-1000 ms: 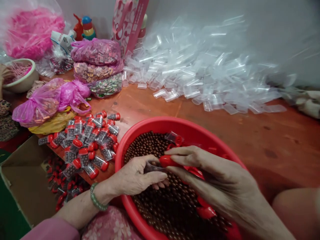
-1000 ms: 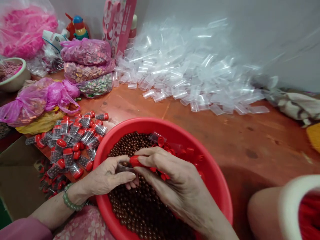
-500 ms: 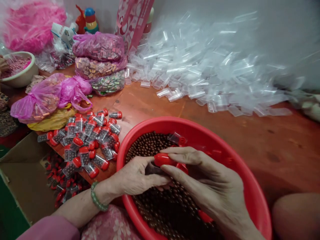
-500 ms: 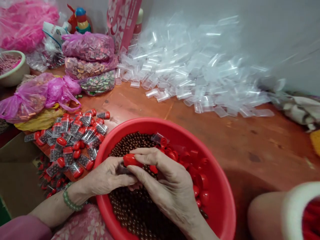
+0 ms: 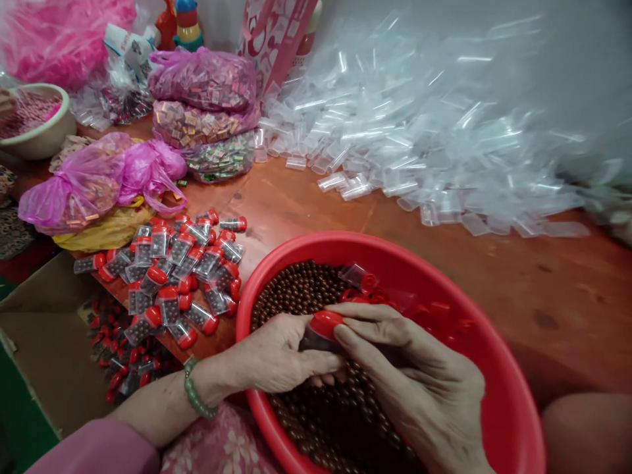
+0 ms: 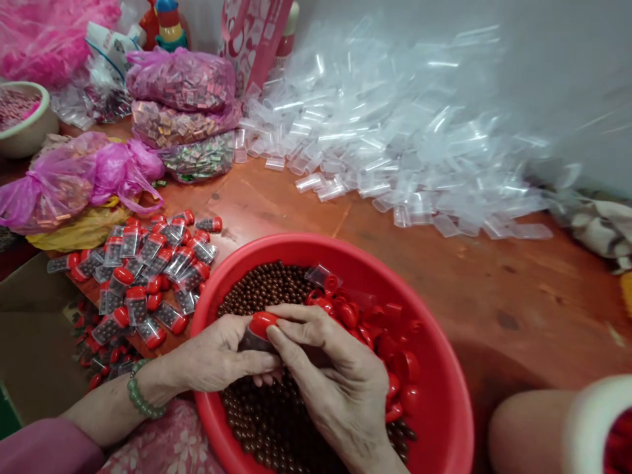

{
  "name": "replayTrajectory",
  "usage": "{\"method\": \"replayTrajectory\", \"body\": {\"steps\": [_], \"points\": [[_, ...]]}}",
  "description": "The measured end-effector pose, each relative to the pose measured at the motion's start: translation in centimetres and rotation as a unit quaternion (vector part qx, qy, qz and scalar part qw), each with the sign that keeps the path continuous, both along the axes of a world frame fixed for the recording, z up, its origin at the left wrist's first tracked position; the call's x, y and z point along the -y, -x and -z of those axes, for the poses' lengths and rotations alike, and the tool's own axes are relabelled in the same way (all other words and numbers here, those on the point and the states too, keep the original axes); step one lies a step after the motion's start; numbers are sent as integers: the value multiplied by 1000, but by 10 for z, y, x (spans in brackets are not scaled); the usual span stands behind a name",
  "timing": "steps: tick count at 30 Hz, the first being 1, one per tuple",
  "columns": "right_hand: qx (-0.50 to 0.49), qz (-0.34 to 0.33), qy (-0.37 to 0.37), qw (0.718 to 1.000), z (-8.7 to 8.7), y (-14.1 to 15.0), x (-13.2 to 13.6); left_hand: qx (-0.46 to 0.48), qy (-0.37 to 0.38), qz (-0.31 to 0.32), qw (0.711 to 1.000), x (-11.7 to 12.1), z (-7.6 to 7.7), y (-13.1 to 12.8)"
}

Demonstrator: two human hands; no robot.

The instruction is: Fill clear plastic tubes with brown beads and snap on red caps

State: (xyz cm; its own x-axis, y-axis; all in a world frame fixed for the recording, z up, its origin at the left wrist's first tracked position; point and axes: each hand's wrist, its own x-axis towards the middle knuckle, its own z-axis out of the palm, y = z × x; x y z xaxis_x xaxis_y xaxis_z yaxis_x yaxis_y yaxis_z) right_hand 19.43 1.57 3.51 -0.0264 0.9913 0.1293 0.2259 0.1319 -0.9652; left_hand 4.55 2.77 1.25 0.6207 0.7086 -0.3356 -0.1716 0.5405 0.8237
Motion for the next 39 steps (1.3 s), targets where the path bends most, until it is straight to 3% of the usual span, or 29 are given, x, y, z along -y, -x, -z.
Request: {"method": "replayTrajectory", "body": {"steps": [3, 10, 15, 20, 23, 28, 31, 35, 39], "points": [[58, -10, -23, 998, -2, -2, 1, -7, -14, -1, 1000, 0, 1, 0], [128, -118, -103, 979, -6, -13, -6, -2, 33, 46, 998, -3, -1, -1], [109, -149, -59, 981, -9, -18, -9, -30, 12, 84, 996, -5, -2, 0], [94, -112, -28, 989, -11, -18, -3, 20, 67, 123, 990, -7, -1, 4], [98, -117, -18, 988, -10, -17, -1, 14, 59, 130, 990, -6, 0, 5], [69, -89, -6, 994, -4, -13, -2, -52, 3, 96, 994, -4, 1, 2], [61, -83, -23, 994, -2, -13, -2, -25, 29, 90, 995, -4, 0, 3], [164, -129, -85, 974, 2, -13, 2, 61, 123, 53, 989, -7, -2, 4], [313, -135, -180, 923, 11, -4, 6, 98, 205, -1, 974, -7, -3, 3]]}}
